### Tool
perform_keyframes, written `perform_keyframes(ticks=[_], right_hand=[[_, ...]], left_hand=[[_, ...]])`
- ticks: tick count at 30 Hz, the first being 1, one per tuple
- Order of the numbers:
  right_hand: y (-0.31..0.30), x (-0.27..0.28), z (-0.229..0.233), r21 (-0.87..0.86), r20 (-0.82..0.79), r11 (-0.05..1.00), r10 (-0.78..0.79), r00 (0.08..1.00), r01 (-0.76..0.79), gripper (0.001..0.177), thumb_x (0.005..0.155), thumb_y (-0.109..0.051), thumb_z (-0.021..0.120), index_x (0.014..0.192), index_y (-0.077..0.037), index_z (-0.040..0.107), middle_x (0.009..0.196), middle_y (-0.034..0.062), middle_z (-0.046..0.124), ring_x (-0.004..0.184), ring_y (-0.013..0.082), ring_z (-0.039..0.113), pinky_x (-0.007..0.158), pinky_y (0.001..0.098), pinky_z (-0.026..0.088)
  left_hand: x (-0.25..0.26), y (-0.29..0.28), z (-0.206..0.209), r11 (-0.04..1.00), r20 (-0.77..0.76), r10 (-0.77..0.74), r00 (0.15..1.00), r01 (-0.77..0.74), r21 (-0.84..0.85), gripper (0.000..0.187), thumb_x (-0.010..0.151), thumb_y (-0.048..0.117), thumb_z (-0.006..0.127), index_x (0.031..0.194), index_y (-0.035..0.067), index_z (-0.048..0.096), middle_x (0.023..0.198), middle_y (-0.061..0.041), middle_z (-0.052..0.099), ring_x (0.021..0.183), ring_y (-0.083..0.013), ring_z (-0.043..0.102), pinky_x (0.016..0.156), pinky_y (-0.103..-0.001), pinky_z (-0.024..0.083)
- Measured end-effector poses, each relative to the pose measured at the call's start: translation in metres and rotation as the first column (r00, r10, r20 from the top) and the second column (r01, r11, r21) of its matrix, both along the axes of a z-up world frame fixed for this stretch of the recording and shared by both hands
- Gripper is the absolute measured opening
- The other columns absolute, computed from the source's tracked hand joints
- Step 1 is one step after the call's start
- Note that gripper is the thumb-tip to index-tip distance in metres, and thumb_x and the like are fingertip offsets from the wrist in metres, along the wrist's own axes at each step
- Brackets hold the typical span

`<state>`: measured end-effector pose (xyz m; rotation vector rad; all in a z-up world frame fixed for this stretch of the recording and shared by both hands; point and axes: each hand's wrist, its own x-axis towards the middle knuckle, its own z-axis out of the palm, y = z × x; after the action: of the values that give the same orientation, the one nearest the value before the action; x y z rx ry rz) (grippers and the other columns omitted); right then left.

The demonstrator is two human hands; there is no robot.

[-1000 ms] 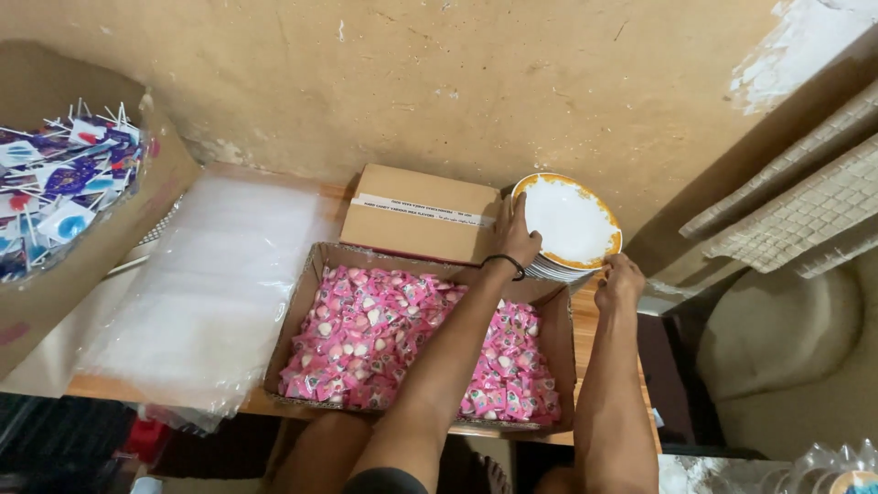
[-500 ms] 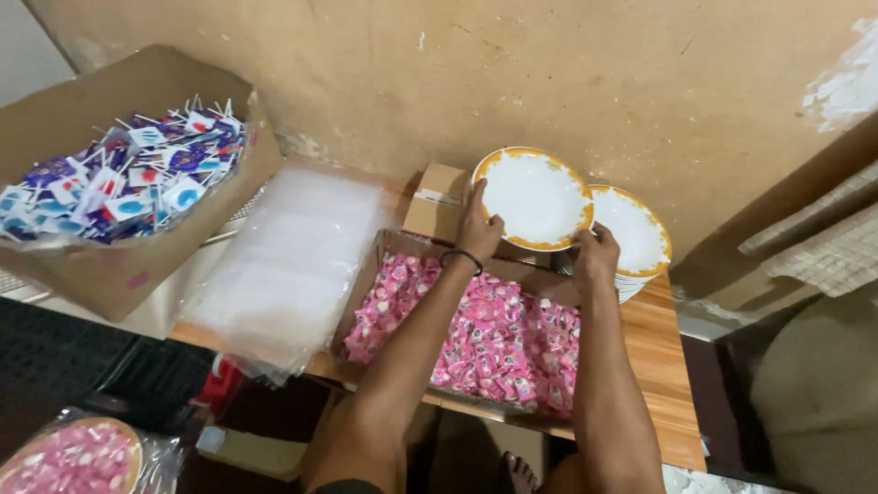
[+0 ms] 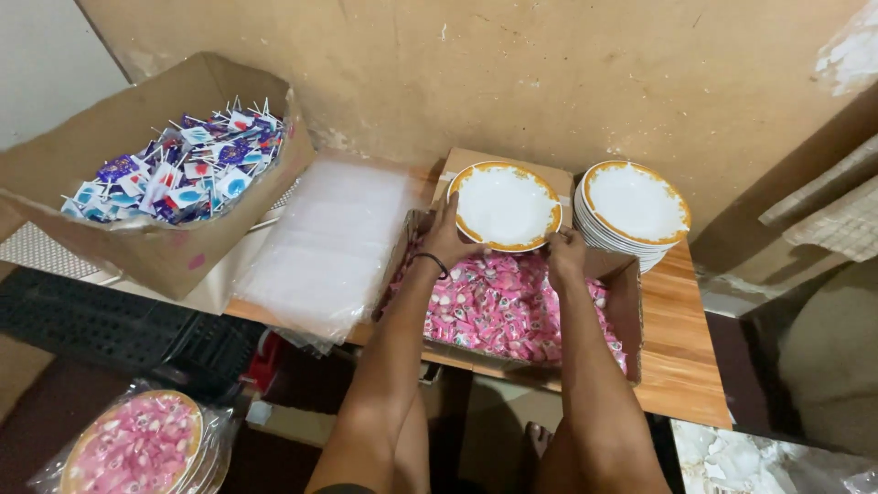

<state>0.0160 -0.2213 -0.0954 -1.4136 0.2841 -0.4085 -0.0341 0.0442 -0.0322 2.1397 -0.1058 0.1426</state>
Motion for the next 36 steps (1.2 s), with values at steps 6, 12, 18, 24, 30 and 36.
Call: perform_keyframes(ticks=[6,12,18,24,30,36], right_hand=[[-0.024,0.032,-0.041,0.050,0.014,0.991,-0.122,0.992,0.121,0.030,0.081,-0.008,0.070,0.108,0.002,0.062,0.081,0.0099,0.055,0.065,0.0188,0.055,0.050,0.0389,0.054],[-0.030,0.020,-0.033,0.064,-0.023,0.997,-0.043,0.999,0.045,0.040,0.084,-0.009,0.070,0.119,0.004,0.055,0.092,0.0168,0.055,0.071,0.0265,0.060,0.053,0.0456,0.060],[-0.020,-0.003,-0.009,0.009,-0.006,0.999,-0.034,0.999,0.034,0.033,0.084,-0.007,0.068,0.113,0.006,0.060,0.088,0.0168,0.058,0.067,0.0277,0.063,0.049,0.0466,0.059],[-0.017,0.000,-0.010,-0.523,-0.113,0.851,-0.123,0.986,0.046,0.052,0.088,-0.034,0.071,0.130,-0.008,0.055,0.118,0.0188,0.065,0.113,0.0348,0.065,0.091,0.0489,0.055],[0.047,-0.059,0.067,-0.862,0.254,0.446,-0.033,0.967,0.242,0.063,0.094,-0.033,0.066,0.147,-0.005,0.044,0.141,0.0230,0.038,0.131,0.0462,0.040,0.097,0.0674,0.043],[0.158,-0.107,0.094,-0.989,0.104,0.141,0.532,0.840,0.034,0.052,0.092,-0.032,0.060,0.140,-0.014,0.051,0.142,0.0158,0.044,0.139,0.0358,0.044,0.108,0.0560,0.040]], left_hand=[[0.005,-0.023,-0.011,0.987,-0.045,0.062,0.997,-0.055,0.151,0.115,0.067,0.057,0.088,0.161,0.029,0.028,0.171,-0.005,0.017,0.153,-0.0276,0.032,0.122,-0.044,0.036],[-0.024,-0.016,0.020,0.967,-0.012,0.007,1.000,-0.003,0.255,0.101,0.073,0.059,0.082,0.153,0.013,0.040,0.168,-0.012,0.018,0.148,-0.0354,0.040,0.118,-0.046,0.042],[-0.020,-0.011,0.017,0.952,0.012,-0.041,0.999,0.036,0.304,0.099,0.076,0.058,0.080,0.153,0.010,0.040,0.167,-0.014,0.020,0.147,-0.0398,0.039,0.121,-0.046,0.040],[-0.022,-0.004,0.014,0.952,0.033,-0.043,0.999,0.031,0.305,0.102,0.077,0.061,0.078,0.156,0.013,0.036,0.166,-0.015,0.019,0.149,-0.0412,0.035,0.122,-0.047,0.038],[-0.037,0.072,0.035,0.946,0.006,0.080,0.997,-0.078,0.314,0.077,0.093,0.056,0.063,0.154,0.013,0.044,0.160,-0.022,0.035,0.149,-0.0396,0.035,0.121,-0.046,0.035],[-0.045,0.225,-0.048,0.773,-0.016,0.374,0.927,-0.302,0.558,0.054,0.096,0.049,0.064,0.142,0.020,0.061,0.152,-0.017,0.049,0.145,-0.0356,0.043,0.111,-0.052,0.044]])
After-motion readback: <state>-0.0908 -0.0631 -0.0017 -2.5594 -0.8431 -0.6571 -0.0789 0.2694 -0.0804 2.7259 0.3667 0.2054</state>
